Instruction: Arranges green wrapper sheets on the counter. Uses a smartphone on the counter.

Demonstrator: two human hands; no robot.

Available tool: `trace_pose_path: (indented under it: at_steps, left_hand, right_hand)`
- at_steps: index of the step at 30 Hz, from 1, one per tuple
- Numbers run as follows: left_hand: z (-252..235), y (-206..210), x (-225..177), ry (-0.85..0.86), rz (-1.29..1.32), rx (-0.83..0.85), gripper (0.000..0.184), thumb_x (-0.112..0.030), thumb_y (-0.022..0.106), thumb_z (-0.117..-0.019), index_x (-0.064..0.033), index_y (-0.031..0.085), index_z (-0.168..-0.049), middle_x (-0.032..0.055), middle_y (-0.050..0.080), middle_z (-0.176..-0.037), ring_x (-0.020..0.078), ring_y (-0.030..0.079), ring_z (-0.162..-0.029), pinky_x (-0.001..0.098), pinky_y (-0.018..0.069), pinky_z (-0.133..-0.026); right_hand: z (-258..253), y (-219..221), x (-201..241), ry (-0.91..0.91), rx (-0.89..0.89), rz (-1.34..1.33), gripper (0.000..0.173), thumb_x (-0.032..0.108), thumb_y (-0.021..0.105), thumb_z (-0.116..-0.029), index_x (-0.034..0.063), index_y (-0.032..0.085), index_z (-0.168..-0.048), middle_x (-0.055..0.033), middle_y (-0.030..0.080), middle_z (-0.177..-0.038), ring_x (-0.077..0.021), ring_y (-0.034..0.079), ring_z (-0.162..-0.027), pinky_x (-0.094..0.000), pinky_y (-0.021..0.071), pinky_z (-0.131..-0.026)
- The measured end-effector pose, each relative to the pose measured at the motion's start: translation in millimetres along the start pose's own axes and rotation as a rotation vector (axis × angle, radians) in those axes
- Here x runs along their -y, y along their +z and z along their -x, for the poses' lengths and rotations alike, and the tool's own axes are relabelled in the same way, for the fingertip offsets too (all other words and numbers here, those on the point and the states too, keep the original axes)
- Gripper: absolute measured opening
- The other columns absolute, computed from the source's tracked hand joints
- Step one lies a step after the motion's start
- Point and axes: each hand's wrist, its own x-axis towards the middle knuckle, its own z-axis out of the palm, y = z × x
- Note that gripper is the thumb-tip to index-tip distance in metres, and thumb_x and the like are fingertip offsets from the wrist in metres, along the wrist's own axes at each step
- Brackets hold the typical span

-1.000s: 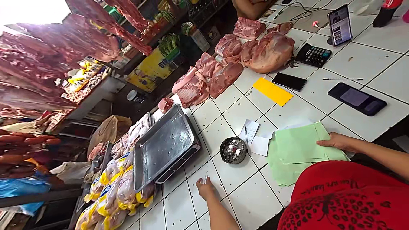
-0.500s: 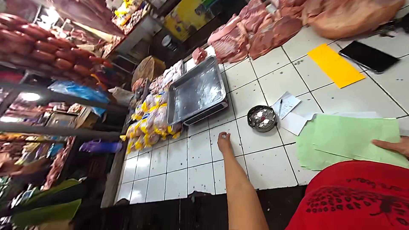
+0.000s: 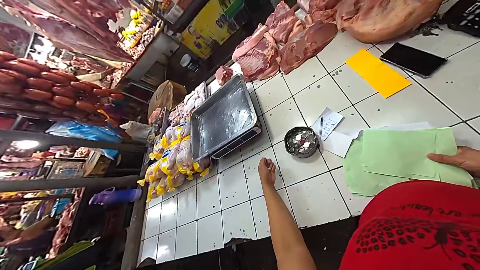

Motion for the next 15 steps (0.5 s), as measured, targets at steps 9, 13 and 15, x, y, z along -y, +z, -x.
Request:
trace_pose_path:
  at_steps: [9,13,15]
  left_hand:
    - [19.3,106.5,-12.1,0.347,-1.176,0.330,0.040,-0.029,0.071,-0.0956,-0.0017,0.071,-0.125,0.0233,0.071,-0.120,0.0389,0.067,-0.116,0.0586,0.0483,-0.104]
    - [31.0,129.7,-5.6,0.315,-1.475,0.293,0.034,-0.031,0.068,-0.0981,-0.0073,0.074,-0.122,0.0215,0.069,-0.126,0.0400,0.064,-0.121,0.0607,0.0487,-0.102]
    - [31.5,131.2,-3.2,0.332,-1.500,0.277,0.029,-0.027,0.067,-0.0989,-0.0084,0.075,-0.120,0.0198,0.070,-0.125,0.0389,0.065,-0.120,0.0606,0.0494,-0.101]
  right_hand:
    - [-7.8,-5.2,-10.8,-0.067,0.016,-0.002,0.039,0.017,0.064,-0.1024,-0.0084,0.055,-0.131,-0.0237,0.067,-0.111,-0.0265,0.068,-0.096,-0.0461,0.0550,-0.090]
    - [-14.7,-9.3,-17.5,-0.107,0.078,-0.033,0.038,0.018,0.065,-0.1025,-0.0087,0.058,-0.129,-0.0250,0.069,-0.113,-0.0309,0.070,-0.101,-0.0483,0.0548,-0.094]
    - [-18.7,-9.9,-20.1,-0.119,0.100,-0.038,0.039,0.017,0.065,-0.1023,-0.0085,0.058,-0.130,-0.0251,0.069,-0.114,-0.0311,0.070,-0.102,-0.0480,0.0543,-0.096]
